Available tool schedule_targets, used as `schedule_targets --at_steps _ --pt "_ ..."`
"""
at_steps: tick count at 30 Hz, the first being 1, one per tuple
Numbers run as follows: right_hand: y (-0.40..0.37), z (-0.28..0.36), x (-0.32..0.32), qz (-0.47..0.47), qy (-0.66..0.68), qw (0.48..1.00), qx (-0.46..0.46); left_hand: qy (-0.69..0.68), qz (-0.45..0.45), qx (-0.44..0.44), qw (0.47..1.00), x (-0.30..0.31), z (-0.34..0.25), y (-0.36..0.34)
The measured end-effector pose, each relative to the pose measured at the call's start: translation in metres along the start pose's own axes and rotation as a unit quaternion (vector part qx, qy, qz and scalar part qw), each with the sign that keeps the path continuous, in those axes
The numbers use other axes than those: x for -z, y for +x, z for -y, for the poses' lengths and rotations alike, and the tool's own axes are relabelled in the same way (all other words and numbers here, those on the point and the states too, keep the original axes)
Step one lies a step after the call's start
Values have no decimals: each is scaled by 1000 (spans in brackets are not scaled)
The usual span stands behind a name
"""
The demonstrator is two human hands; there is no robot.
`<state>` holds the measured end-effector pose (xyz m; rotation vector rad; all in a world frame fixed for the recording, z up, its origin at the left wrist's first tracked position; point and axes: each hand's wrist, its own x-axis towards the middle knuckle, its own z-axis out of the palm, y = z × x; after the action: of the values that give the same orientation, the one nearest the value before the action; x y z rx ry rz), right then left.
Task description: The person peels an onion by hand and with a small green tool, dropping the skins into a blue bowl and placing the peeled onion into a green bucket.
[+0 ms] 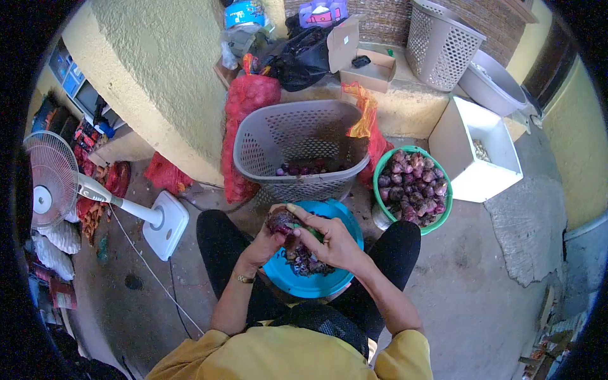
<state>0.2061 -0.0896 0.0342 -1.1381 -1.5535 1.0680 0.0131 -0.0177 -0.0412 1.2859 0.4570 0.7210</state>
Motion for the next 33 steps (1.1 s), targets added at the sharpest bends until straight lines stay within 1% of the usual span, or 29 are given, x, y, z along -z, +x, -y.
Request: schedule_targets --at_steps 1,3,4,6,7,9,10,12,13,15,16,17,18,22,24,25,26,27,28,30,31,33 --pt "0 -5 -3 1 1 1000 0 0 -1 0 1000 -1 4 -1" --pt "2 -13 -7 -46 -13 995 82 -26 -71 -14 997 -3 9 -3" --pt "1 -14 -6 -47 -13 995 82 -26 -71 -13 997 -4 9 -5" --pt "0 -13 0 7 -29 999 13 -43 -71 -6 997 -4 8 -8" --pt "0 -10 1 7 -30 999 13 -43 -70 -6 997 -3 7 -9" --pt "1 -1 3 29 1 999 29 -61 -59 37 996 -2 2 -10" --pt "2 0 3 29 1 999 28 -61 -59 38 996 -3 -2 -10" --pt "3 1 3 14 5 998 67 -19 -50 64 997 -7 -13 -5" --pt "4 1 4 15 5 998 69 -18 -50 63 997 -9 -16 -6" --pt "2 1 8 55 -7 998 30 -69 -77 166 981 -12 -19 -7" --pt "2 0 9 55 -7 998 30 -69 -77 166 981 -7 -16 -8" --pt "2 0 11 67 -14 997 23 -149 -6 169 974 3 -10 -9" --pt "1 -1 11 78 -20 997 15 -229 65 172 956 6 -9 -9" --pt "-1 -6 9 67 -25 997 3 -227 34 175 957 -3 -3 -10" --pt "-3 -7 5 34 39 999 -3 -99 -43 147 983 -9 -7 -9" --pt "-4 -10 2 34 39 999 -3 -99 -43 148 983 -10 -11 -7" --pt "-5 -15 -1 16 42 999 8 -28 -21 68 997 -10 -17 -4" --pt "-5 -16 -2 -1 45 999 18 44 1 -13 999 -11 -20 -1" --pt "-6 -14 -1 -2 45 999 18 43 2 -13 999 -11 -19 -2" --pt "-7 -6 0 9 40 997 -58 64 -42 -19 997 -12 -19 -4" --pt "-6 -7 -2 9 40 998 -57 65 -42 -19 997 -14 -20 -2" --pt "-6 -11 -11 -47 89 994 -42 164 -114 -110 974 -22 -20 1"
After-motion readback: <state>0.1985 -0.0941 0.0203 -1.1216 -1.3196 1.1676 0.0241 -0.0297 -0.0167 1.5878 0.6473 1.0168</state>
